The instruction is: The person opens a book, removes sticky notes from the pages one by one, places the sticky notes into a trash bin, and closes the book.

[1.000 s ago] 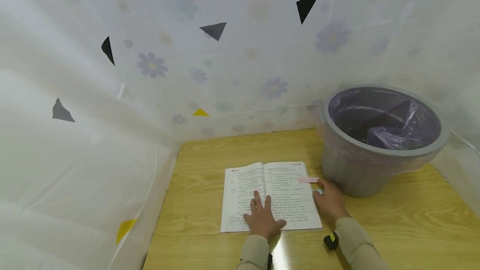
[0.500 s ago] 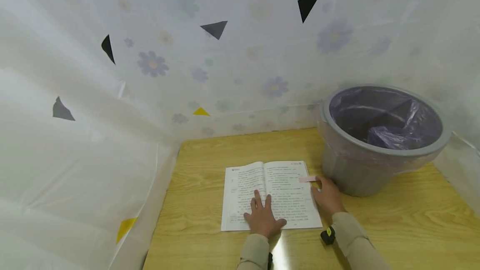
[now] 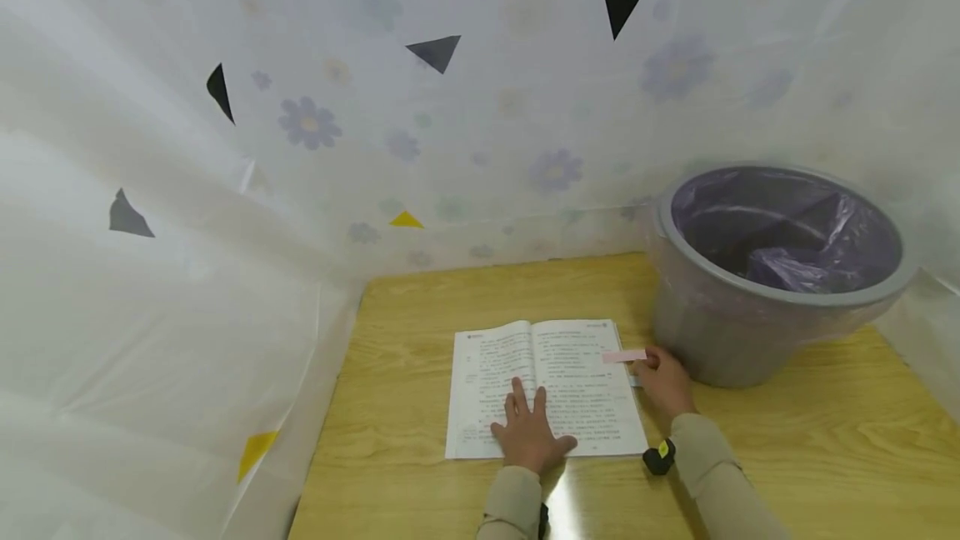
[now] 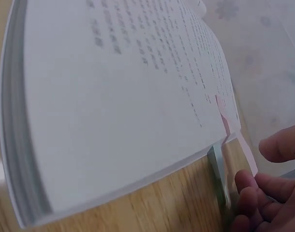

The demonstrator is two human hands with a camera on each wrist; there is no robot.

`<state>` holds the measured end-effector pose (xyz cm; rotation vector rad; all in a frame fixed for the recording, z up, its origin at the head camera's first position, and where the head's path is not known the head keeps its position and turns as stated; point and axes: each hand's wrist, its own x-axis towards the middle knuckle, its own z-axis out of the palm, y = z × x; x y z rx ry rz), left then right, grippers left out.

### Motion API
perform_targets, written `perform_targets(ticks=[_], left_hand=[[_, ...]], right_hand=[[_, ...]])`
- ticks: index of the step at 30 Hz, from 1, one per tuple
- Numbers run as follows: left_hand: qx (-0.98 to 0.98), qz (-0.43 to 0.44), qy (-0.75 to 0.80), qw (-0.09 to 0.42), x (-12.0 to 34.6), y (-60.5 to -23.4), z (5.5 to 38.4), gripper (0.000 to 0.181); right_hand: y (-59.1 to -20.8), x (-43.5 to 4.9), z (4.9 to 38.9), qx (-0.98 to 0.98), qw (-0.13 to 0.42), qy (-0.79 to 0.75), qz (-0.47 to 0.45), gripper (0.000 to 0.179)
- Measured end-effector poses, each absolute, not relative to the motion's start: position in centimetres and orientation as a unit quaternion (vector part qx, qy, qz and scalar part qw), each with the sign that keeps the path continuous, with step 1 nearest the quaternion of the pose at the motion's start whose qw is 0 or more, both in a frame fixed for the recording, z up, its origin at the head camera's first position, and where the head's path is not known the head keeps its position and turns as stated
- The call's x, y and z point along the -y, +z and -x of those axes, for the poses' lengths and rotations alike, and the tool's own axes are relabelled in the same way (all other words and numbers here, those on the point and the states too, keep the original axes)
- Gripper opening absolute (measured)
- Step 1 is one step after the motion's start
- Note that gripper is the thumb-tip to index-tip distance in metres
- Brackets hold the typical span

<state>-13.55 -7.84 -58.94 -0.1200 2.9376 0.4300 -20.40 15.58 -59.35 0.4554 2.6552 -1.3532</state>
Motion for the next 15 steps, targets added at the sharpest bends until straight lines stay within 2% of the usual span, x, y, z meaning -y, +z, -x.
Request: perform_targets(ticks=[9,15], left_hand=[[-0.985,0.036,0.148,0.085,7.69,-58.41,13.47,0.097],[-0.986,0.039,0.144,0.078,7.75,-59.00,13.58,0.097]], right_hand=[[-59.01,-15.34,20.41,-0.860,0.047,-0.476,-0.179,0.057],[-59.22,-15.25,20.48,-0.862,0.034,-0.474,-0.174,0.049]])
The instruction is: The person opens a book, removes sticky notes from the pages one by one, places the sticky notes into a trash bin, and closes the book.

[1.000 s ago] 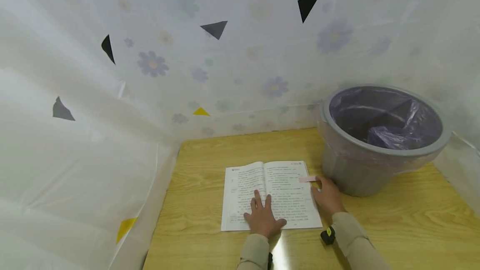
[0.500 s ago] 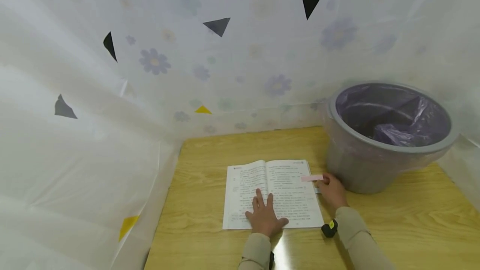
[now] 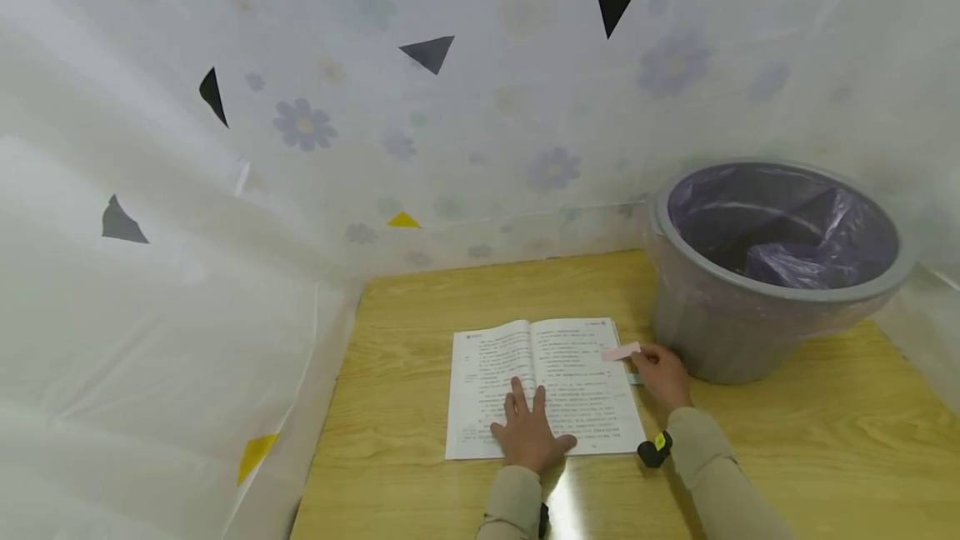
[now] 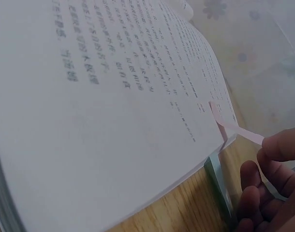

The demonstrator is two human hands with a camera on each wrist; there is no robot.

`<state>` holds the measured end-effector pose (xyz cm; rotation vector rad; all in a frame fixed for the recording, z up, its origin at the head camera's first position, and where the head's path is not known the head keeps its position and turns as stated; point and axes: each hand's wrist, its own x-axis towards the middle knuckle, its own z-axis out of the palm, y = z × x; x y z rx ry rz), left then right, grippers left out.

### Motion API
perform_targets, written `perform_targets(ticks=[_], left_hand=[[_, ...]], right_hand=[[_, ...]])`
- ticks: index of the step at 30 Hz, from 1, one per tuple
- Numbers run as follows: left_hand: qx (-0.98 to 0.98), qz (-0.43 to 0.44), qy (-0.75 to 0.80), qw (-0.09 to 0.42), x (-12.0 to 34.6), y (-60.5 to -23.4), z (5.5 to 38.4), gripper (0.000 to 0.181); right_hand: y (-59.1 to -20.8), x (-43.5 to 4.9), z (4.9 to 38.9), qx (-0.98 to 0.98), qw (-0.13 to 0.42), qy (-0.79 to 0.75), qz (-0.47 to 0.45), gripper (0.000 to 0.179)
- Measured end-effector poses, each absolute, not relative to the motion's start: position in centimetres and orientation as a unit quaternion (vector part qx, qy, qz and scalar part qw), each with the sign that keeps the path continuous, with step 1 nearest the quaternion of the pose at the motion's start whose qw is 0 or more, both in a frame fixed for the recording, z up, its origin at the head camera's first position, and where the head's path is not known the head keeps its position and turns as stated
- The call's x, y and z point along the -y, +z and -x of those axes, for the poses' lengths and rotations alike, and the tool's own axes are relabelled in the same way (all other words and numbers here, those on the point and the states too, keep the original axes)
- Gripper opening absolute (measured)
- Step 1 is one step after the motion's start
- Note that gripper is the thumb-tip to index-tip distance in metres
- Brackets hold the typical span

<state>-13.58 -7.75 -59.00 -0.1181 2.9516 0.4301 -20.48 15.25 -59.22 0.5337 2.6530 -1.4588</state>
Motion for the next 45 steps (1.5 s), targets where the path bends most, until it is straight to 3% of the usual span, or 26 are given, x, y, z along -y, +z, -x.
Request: perform_targets(ticks=[11,24,45], left_hand=[[-0.985,0.039,0.147,0.085,8.4,-58.4,13.1,0.096],[-0.984,0.040,0.139,0.101,8.7,-58.2,13.4,0.096],[-0.987,0.032,0.138,0.072,7.8,-58.1,13.3,0.096]], right_hand=[[-60.2,-15.1,19.9,-0.860,0.038,-0.477,-0.178,0.045],[-61.2,-14.1,20.3,-0.841,-0.009,-0.496,-0.215,0.039],[-61.2,-15.5,19.4,-0.841,-0.037,-0.499,-0.203,0.039]])
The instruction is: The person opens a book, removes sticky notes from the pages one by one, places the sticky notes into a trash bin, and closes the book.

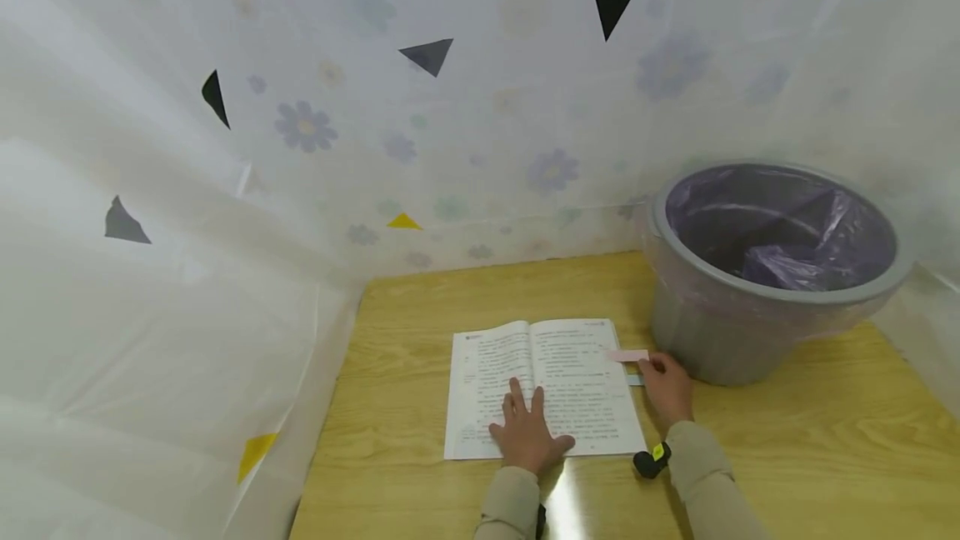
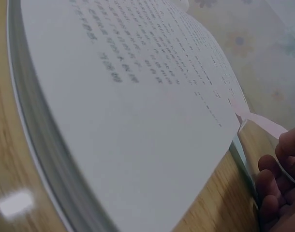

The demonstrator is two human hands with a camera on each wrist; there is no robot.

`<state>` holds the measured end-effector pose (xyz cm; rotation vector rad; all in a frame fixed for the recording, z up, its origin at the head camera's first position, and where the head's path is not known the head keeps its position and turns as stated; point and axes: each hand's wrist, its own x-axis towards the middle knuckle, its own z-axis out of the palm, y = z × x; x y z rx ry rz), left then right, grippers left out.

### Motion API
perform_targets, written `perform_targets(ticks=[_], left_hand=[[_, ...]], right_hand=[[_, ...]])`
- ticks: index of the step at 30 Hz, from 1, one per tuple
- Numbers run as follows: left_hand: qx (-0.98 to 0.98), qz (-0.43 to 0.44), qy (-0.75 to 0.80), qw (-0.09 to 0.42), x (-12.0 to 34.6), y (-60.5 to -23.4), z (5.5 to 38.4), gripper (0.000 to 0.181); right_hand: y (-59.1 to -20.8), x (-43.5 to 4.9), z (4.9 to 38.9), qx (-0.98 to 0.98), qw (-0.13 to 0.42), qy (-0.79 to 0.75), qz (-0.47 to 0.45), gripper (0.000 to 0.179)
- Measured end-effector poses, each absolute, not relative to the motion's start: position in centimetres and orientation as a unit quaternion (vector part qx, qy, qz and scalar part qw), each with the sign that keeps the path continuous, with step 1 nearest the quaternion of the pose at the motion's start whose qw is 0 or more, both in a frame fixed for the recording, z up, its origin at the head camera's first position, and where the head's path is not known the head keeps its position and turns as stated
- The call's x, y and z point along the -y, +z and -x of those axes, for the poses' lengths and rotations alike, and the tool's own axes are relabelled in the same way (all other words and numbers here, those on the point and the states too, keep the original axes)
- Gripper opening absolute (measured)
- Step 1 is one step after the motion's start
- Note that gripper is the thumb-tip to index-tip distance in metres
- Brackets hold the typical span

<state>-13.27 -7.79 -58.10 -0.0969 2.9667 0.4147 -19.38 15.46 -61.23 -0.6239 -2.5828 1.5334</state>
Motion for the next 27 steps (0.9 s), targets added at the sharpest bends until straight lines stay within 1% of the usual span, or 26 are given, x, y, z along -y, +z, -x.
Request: perform_targets(ticks=[5,10,13,15,18,21,23,24,26,27], left_hand=[[-0.988,0.034,0.133,0.071,7.9,-58.3,13.4,0.096],[-0.987,0.038,0.138,0.074,7.9,-58.1,13.4,0.095],[-0.986,0.040,0.139,0.080,7.8,-58.1,13.3,0.095],[-0.987,0.039,0.137,0.079,7.7,-58.1,13.2,0.096],[-0.988,0.037,0.132,0.075,7.7,-58.2,13.3,0.096],[-0.988,0.036,0.134,0.072,7.8,-58.2,13.3,0.096],[-0.988,0.035,0.135,0.072,7.9,-58.2,13.3,0.096],[-0.987,0.036,0.137,0.074,7.9,-58.1,13.3,0.096],[-0.987,0.037,0.137,0.078,7.9,-58.1,13.2,0.096],[-0.987,0.037,0.135,0.077,7.9,-58.0,13.2,0.096]], right_hand=[[-61.2,-15.1,19.1,0.833,0.050,0.512,0.203,0.039],[-59.9,-14.2,18.3,0.826,0.106,0.511,0.211,0.036],[-57.7,-13.2,17.0,0.833,0.154,0.500,0.180,0.030],[-55.6,-12.7,16.1,0.829,0.222,0.497,0.132,0.022],[-51.8,-12.4,15.2,0.785,0.375,0.491,0.036,0.011],[-47.4,-12.8,14.7,0.704,0.525,0.478,-0.023,0.014],[-44.5,-13.0,14.5,0.647,0.599,0.471,-0.028,0.020],[-43.2,-13.1,14.3,0.625,0.628,0.464,-0.018,0.023],[-41.1,-13.5,14.1,0.589,0.671,0.449,0.017,0.026],[-40.3,-13.8,13.9,0.582,0.683,0.439,0.037,0.027]])
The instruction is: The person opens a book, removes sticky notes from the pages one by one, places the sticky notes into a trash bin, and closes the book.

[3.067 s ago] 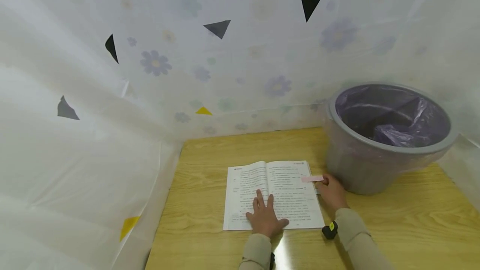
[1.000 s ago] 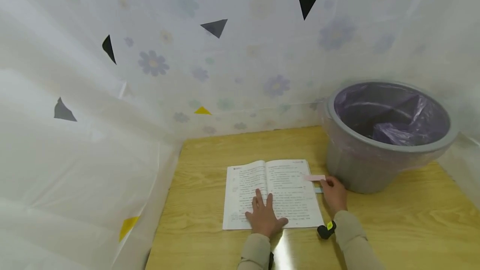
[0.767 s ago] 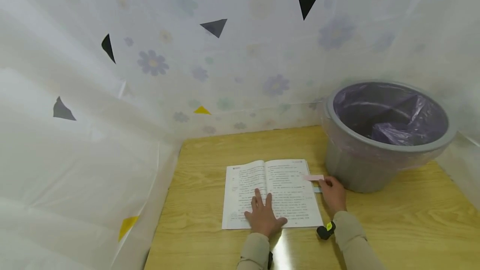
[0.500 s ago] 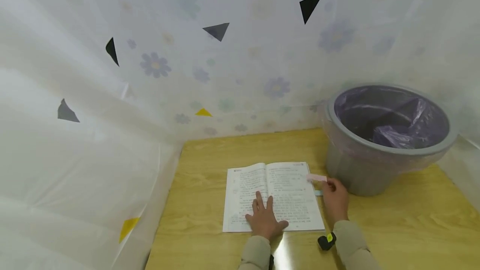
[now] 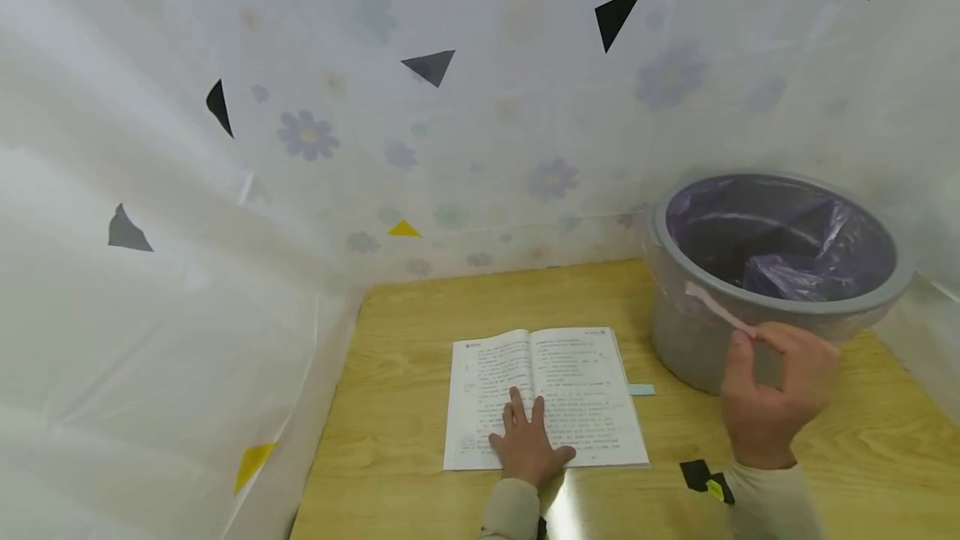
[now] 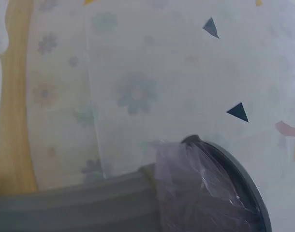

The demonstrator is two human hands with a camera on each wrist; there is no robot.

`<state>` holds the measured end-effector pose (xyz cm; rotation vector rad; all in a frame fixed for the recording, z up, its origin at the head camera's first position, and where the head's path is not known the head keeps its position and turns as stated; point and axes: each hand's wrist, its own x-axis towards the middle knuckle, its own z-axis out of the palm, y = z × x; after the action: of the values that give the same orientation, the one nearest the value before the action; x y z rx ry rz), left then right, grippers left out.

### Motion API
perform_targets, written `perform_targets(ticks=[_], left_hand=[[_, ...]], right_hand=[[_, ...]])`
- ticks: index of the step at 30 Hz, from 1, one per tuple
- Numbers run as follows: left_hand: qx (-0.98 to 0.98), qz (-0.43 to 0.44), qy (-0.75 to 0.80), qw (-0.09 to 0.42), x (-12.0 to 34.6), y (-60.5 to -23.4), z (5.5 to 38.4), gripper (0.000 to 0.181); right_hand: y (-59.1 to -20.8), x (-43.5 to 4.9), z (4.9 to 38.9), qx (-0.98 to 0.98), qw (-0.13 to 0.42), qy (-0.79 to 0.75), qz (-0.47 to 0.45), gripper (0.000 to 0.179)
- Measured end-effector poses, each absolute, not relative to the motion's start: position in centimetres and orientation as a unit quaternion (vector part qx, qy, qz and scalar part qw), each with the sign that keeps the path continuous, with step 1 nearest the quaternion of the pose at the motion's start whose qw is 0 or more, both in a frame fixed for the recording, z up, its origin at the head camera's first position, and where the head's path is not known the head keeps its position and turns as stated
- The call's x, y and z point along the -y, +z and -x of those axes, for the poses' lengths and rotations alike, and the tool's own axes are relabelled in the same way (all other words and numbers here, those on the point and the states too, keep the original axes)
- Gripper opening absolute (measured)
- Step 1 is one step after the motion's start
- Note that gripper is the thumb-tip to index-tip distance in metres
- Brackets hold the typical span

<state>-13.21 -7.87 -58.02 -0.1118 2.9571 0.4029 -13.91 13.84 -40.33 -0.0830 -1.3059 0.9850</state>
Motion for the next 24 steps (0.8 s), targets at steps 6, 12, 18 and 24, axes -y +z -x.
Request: perform_targets(ticks=[6,12,18,24], left_hand=[[-0.989,0.033,0.130,0.069,8.0,-58.4,13.2,0.096],[-0.988,0.029,0.132,0.073,8.2,-58.9,13.4,0.097],[-0.987,0.029,0.137,0.074,8.4,-59.1,13.7,0.097],[-0.985,0.023,0.150,0.085,8.5,-59.1,13.5,0.097]], right_hand=[[-38.6,-16.8,13.7,0.646,0.641,0.385,0.152,0.030],[-39.1,-19.0,14.4,0.685,0.607,0.369,0.161,0.026],[-39.7,-19.6,14.8,0.694,0.595,0.370,0.166,0.026],[-40.1,-20.0,14.8,0.693,0.597,0.365,0.175,0.027]])
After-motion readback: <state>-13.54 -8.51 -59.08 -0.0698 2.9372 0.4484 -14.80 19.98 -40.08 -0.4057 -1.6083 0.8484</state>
